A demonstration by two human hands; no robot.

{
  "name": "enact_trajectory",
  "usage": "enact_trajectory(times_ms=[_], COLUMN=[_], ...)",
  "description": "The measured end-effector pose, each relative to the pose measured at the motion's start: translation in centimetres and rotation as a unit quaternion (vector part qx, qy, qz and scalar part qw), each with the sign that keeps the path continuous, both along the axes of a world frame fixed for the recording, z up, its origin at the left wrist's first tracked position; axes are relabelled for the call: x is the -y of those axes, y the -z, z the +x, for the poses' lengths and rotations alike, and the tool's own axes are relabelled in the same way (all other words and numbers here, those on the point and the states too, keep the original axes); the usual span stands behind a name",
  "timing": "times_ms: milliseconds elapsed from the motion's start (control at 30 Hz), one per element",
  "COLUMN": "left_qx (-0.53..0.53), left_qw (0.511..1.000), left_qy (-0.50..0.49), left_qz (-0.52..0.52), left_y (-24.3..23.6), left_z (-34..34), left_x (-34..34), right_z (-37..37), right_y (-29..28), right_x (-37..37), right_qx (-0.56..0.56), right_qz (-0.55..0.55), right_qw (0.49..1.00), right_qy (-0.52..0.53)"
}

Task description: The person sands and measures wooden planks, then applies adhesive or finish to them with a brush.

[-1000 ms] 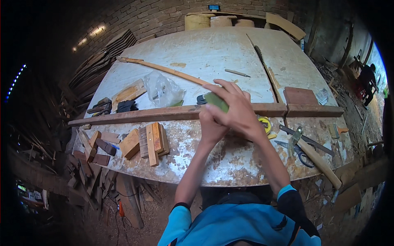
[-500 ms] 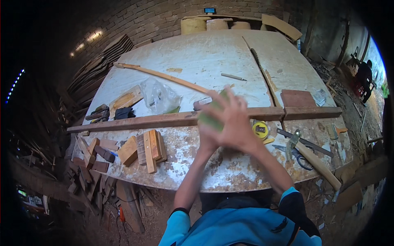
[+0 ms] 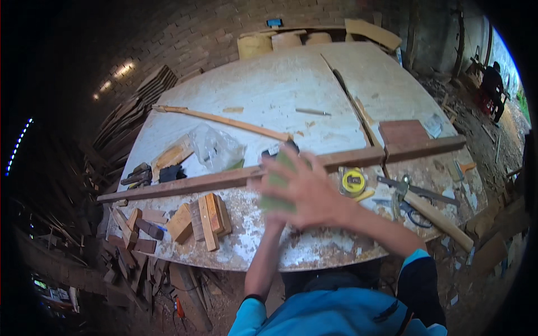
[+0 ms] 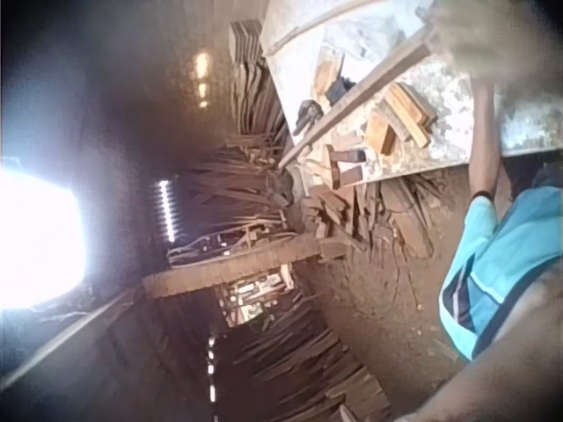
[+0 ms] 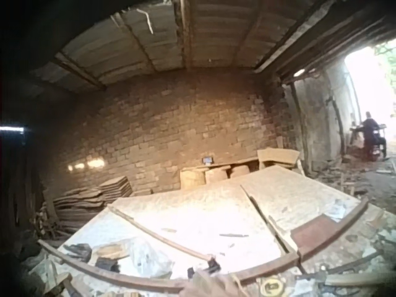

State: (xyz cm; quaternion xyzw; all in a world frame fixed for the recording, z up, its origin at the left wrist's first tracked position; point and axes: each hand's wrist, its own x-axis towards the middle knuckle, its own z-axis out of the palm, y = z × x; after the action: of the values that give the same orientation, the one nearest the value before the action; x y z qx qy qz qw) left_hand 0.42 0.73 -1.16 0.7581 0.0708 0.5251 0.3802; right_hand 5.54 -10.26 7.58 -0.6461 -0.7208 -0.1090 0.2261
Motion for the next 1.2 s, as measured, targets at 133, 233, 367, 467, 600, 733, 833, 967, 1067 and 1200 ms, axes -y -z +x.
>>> enact_trajectory(times_ms=[133, 233, 367, 467, 600, 733, 833, 967, 1067, 1200], left_qx=[-0.015, -0.017, -0.001, -0.016, 0.002, -0.011, -0.06, -0.098, -0.034, -0.047], left_qw=[1.0, 1.0, 1.0, 1.0, 1.0, 0.999, 0.998, 0.992, 0.992, 0.997], left_qy=[-0.007, -0.008, -0.008, -0.015, -0.02, -0.032, 0.003, 0.067, 0.003, 0.051], left_qz=[0.001, -0.004, -0.011, -0.011, -0.016, -0.025, 0.005, 0.031, 0.12, 0.019], left_y=[0.7, 1.0, 1.1, 1.1, 0.7, -0.2, -1.4, -2.3, -2.8, -2.9], left_z=[0.1, 0.4, 0.8, 0.8, 1.1, 1.4, 0.7, -0.5, -0.8, -1.6], left_x=[0.3, 0.6, 0.4, 0.4, 0.6, 0.6, 0.1, 0.9, 1.0, -0.1], right_z=[0.9, 1.1, 0.6, 1.1, 0.7, 0.3, 1.1, 5.2, 4.9, 3.5], right_y=[1.0, 0.9, 0.2, -0.2, 0.4, 0.3, -0.5, -1.1, 1.3, 3.7], right_x=[-0.2, 0.6, 0.9, 0.3, 0.4, 0.8, 0.6, -0.4, -0.7, -2.0], right_qx=[0.001, -0.002, 0.007, -0.068, 0.013, -0.023, -0.017, -0.321, -0.479, -0.64], right_qz=[0.061, 0.03, 0.002, 0.029, -0.015, -0.052, -0.064, -0.051, -0.045, -0.019], right_qw=[0.99, 0.997, 0.998, 0.996, 0.999, 0.996, 0.997, 0.946, 0.87, 0.76], right_qy=[0.128, 0.069, -0.056, 0.055, -0.036, 0.075, 0.035, -0.012, -0.11, -0.114])
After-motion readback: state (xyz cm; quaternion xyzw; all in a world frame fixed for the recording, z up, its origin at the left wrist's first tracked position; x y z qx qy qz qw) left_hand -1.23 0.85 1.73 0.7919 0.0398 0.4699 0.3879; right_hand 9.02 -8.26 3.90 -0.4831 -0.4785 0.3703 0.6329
